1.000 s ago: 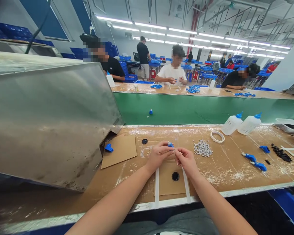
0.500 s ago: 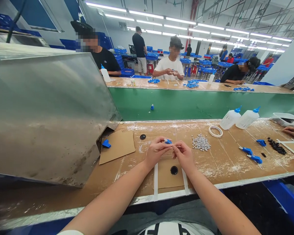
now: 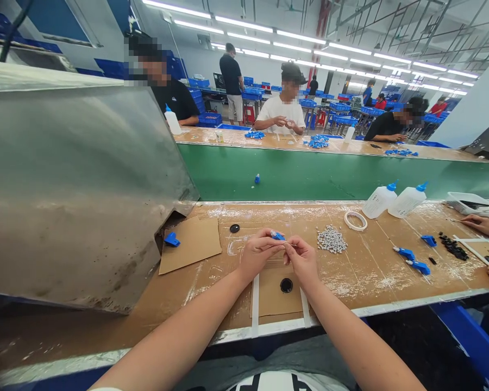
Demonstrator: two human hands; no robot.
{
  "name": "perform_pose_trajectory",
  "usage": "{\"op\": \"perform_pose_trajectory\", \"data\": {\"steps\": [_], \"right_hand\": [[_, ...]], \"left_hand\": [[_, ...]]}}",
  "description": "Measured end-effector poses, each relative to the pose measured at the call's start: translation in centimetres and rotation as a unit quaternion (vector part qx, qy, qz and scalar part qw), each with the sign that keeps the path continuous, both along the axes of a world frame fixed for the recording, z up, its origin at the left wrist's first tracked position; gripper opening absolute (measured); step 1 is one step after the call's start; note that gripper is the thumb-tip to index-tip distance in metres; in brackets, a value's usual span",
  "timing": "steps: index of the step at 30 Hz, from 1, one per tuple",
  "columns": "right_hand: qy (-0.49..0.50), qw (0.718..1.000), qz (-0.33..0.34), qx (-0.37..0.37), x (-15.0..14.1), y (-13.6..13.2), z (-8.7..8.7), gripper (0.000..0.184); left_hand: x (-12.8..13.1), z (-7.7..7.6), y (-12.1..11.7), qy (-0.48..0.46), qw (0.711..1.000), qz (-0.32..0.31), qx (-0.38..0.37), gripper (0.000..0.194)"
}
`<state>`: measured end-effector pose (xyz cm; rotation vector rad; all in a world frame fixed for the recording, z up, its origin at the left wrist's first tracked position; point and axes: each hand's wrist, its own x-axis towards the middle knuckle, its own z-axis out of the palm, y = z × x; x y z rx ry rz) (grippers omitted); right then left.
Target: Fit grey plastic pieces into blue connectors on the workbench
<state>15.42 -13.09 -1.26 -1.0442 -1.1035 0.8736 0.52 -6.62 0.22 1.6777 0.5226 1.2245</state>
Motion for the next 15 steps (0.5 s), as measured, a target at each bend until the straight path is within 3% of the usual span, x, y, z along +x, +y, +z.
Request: {"op": "perform_pose_trajectory", "data": {"steps": [4, 6, 7, 9, 11, 13, 15], "right_hand": [[-0.064, 0.998, -0.006, 0.008, 1.8, -0.5, 1.7, 0.031], [-0.178, 0.984, 0.018, 0.008, 3.3, -1.2, 3.0, 0.031], [-0.265, 0.963, 0.043, 0.011, 4.1, -1.6, 3.7, 0.031], [-0.464, 0.881, 0.092, 0.032, 5.3, -2.7, 4.9, 0.030], [-0.627, 0.766, 0.127, 0.069, 5.8, -3.6, 5.7, 0.024], [-0.722, 0.667, 0.155, 0.100, 5.6, -4.4, 6.1, 0.018], [-0.769, 0.600, 0.184, 0.118, 5.0, -4.8, 6.1, 0.017]], "left_hand": [[0.1, 0.1, 0.4, 0.030, 0.999, 0.014, -0.006, 0.026], [0.3, -0.1, 0.6, 0.029, 0.998, 0.014, -0.047, 0.028], [0.5, -0.3, 0.8, 0.017, 0.997, 0.000, -0.076, 0.028], [1.0, -0.8, 1.0, -0.017, 0.990, -0.041, -0.132, 0.029], [1.3, -1.4, 1.3, -0.038, 0.981, -0.071, -0.175, 0.042], [1.6, -1.9, 1.6, -0.041, 0.974, -0.088, -0.204, 0.054], [1.7, -2.2, 1.8, -0.036, 0.970, -0.108, -0.216, 0.050]]}}
